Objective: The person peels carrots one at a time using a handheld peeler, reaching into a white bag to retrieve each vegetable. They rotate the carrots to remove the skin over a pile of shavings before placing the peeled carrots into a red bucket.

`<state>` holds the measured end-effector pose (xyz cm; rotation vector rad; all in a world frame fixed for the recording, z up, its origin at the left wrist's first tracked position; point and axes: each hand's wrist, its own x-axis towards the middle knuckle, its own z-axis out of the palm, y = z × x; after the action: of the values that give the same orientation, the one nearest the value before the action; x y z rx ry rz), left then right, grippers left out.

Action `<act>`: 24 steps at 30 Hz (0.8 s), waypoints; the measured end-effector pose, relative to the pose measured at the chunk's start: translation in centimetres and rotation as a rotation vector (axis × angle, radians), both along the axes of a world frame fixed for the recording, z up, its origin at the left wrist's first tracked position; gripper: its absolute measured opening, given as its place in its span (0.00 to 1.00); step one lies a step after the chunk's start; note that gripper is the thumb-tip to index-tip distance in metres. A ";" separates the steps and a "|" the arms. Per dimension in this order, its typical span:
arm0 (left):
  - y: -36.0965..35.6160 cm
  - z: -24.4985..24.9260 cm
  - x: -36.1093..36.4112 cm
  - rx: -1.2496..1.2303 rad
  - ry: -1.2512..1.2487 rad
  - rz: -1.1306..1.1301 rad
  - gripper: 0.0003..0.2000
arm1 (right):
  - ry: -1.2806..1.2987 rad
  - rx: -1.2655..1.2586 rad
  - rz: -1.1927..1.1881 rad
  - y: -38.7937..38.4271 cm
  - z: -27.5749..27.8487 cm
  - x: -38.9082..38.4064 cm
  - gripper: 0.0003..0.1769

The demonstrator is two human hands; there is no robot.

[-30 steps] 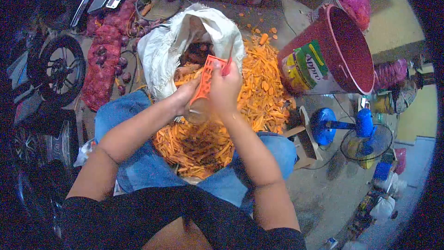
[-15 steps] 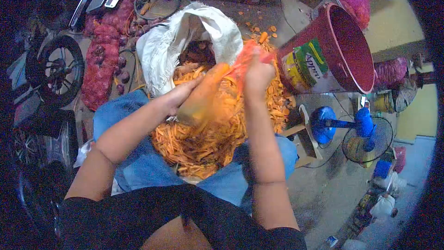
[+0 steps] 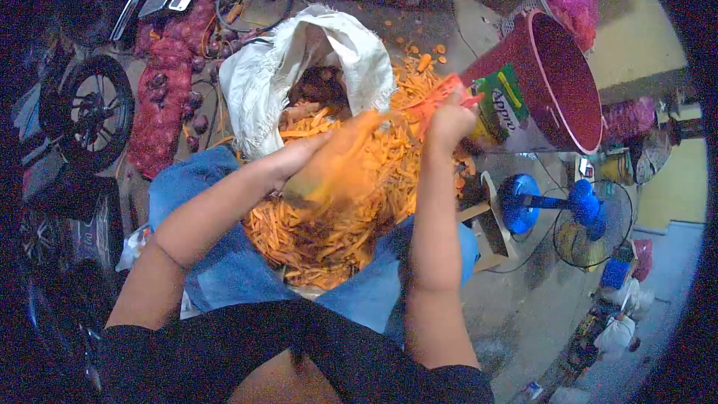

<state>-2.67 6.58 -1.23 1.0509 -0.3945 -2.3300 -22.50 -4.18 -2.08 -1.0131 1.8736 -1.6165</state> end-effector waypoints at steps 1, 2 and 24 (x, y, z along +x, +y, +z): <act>-0.4 -0.6 0.1 0.040 -0.029 0.058 0.20 | -0.093 0.006 0.167 1.9 1.9 2.2 0.13; -0.6 -1.3 0.0 0.039 -0.026 0.066 0.20 | -0.020 -0.009 0.272 3.5 2.7 4.1 0.12; -0.6 -1.0 -0.5 0.066 0.091 0.060 0.18 | -0.065 -0.144 0.454 7.3 2.5 9.1 0.10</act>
<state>-3.16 6.00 -2.21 0.9695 -0.2497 -2.3415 -13.36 3.07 0.43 -1.3159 1.3699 -1.4986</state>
